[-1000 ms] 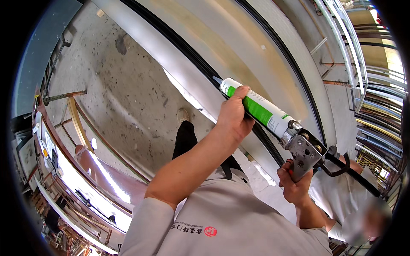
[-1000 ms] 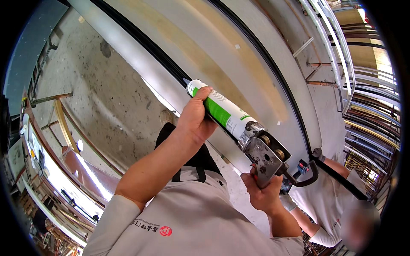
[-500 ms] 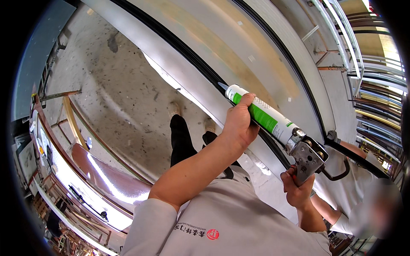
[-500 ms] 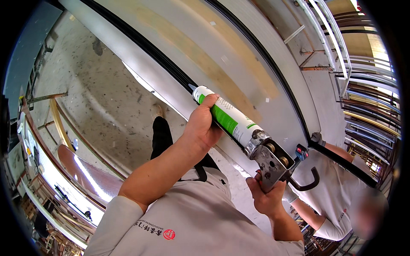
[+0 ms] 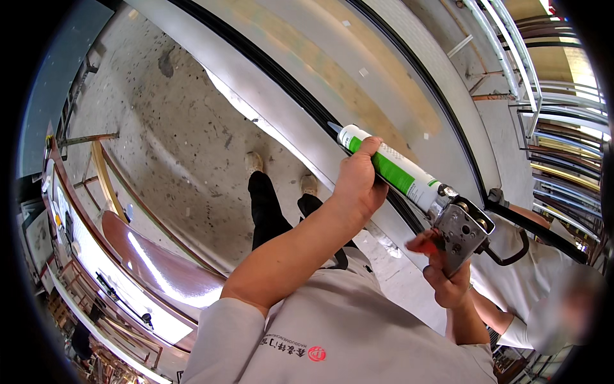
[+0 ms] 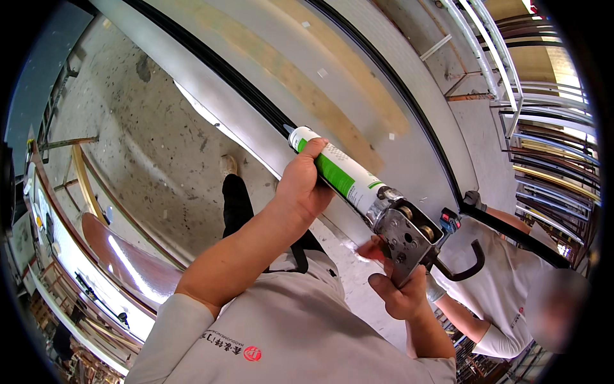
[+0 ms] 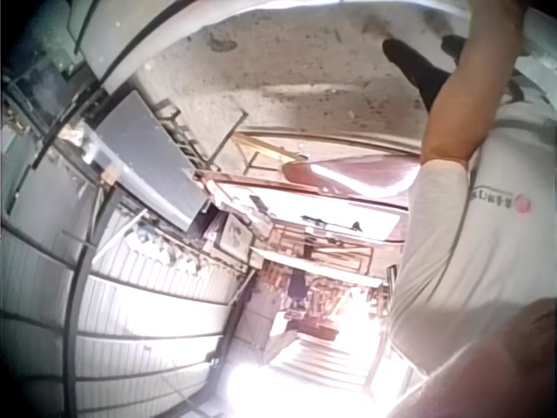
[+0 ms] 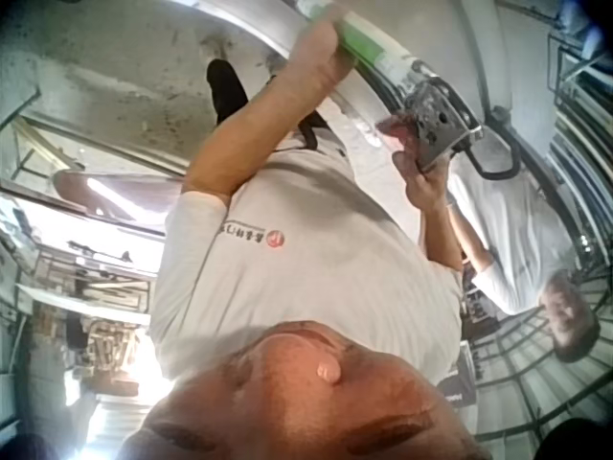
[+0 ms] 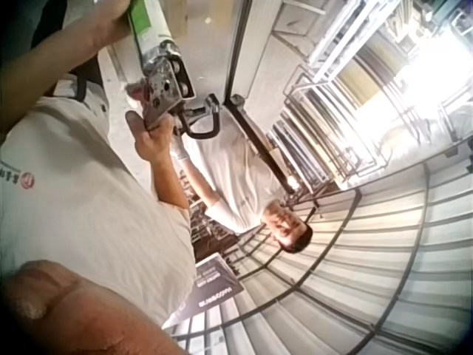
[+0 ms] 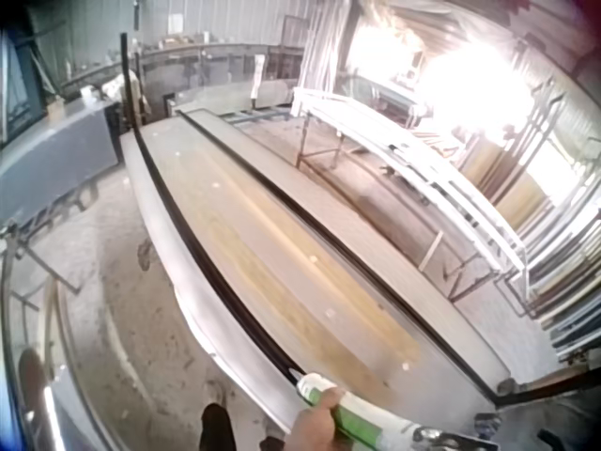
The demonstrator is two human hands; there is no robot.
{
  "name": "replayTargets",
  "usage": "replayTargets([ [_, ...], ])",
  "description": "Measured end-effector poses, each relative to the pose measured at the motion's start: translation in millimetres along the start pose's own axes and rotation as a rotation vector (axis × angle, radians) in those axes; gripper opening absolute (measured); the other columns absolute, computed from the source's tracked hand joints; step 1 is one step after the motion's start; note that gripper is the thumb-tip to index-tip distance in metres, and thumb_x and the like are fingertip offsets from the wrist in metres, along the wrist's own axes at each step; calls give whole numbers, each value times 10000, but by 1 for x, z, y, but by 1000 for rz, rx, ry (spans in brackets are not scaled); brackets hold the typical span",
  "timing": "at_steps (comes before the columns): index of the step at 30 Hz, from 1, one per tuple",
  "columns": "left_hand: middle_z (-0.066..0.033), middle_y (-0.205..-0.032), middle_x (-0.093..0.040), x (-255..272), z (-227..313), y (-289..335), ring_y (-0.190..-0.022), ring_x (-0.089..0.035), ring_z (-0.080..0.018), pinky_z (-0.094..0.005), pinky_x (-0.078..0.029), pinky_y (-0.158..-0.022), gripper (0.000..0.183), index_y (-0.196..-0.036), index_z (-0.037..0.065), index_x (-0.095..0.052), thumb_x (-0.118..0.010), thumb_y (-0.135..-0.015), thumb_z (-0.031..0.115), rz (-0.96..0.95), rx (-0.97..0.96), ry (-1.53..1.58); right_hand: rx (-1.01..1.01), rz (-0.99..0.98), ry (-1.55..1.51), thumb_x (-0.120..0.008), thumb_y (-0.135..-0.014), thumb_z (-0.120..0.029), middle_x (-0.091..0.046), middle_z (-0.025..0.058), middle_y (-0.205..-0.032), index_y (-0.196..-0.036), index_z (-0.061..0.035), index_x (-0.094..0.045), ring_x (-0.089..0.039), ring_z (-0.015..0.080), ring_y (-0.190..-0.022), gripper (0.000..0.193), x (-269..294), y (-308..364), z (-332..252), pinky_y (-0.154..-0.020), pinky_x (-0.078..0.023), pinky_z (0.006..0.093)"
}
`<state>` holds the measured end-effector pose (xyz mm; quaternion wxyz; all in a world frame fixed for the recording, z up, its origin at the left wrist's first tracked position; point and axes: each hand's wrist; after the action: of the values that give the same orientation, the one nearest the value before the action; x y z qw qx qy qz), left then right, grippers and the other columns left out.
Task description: The person prepares a caulk gun by inserting a tube of sealant into the frame and securing it, then retrieves a new nozzle from a box and attaches it to the tip of the sealant tube.
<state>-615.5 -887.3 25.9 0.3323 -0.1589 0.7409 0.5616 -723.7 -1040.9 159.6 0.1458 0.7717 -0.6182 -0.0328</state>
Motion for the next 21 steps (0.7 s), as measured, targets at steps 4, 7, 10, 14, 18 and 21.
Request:
replayTargets([
  [4, -76, -962, -556, 1, 1, -2, -901, -588, -250, -438, -518, -880, 223, -1089, 49, -491, -572, -946, 200, -25, -33, 3, 14, -120, 9, -553, -807, 26, -617, 183, -1041, -1172, 91, -515, -598, 249, -940, 373, 11, -4, 4, -878, -475, 402],
  [7, -81, -960, -558, 2, 2, -4, -894, -592, -252, -439, -520, -879, 223, -1087, 48, -490, -570, -944, 198, -35, -54, -9, 22, -224, 214, -545, -842, -43, -589, 204, -1026, -1112, 65, -504, -572, 249, -915, 294, 29, -2, 11, -843, -474, 408],
  [10, -84, -952, -561, 3, -2, -4, -884, -596, -254, -441, -522, -879, 219, -1081, 48, -489, -571, -942, 196, -38, -57, -26, 22, -173, 213, -549, -842, -33, -591, 188, -958, -1087, 63, -497, -570, 229, -861, 267, 27, 2, 11, -773, -479, 377],
  [14, -86, -944, -563, 3, -15, 0, -878, -601, -257, -448, -526, -877, 212, -1069, 49, -487, -573, -941, 194, -41, -61, -9, 22, -139, 173, -559, -817, 39, -611, 152, -911, -1056, 67, -528, -588, 205, -819, 243, 39, 12, 20, -746, -486, 342],
  [18, -86, -943, -563, 7, -35, 2, -878, -603, -254, -450, -533, -870, 204, -1065, 48, -486, -569, -944, 189, -32, -63, 2, 2, -73, 71, -560, -805, 80, -605, 127, -897, -1019, 74, -545, -587, 185, -808, 215, 50, 26, 24, -737, -485, 309],
  [21, -85, -943, -563, 13, -56, 2, -878, -603, -248, -445, -537, -863, 202, -1067, 50, -485, -567, -947, 191, -31, -52, -3, -48, -1, 0, -554, -806, 93, -589, 114, -892, -995, 84, -550, -574, 167, -797, 189, 62, 42, 29, -721, -476, 276],
])
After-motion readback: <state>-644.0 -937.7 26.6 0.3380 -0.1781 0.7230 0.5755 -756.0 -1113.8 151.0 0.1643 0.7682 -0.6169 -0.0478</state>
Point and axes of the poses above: each hand's wrist, its own y-axis away from the middle knuckle, its own x-axis out of the back of the hand, z = x × y
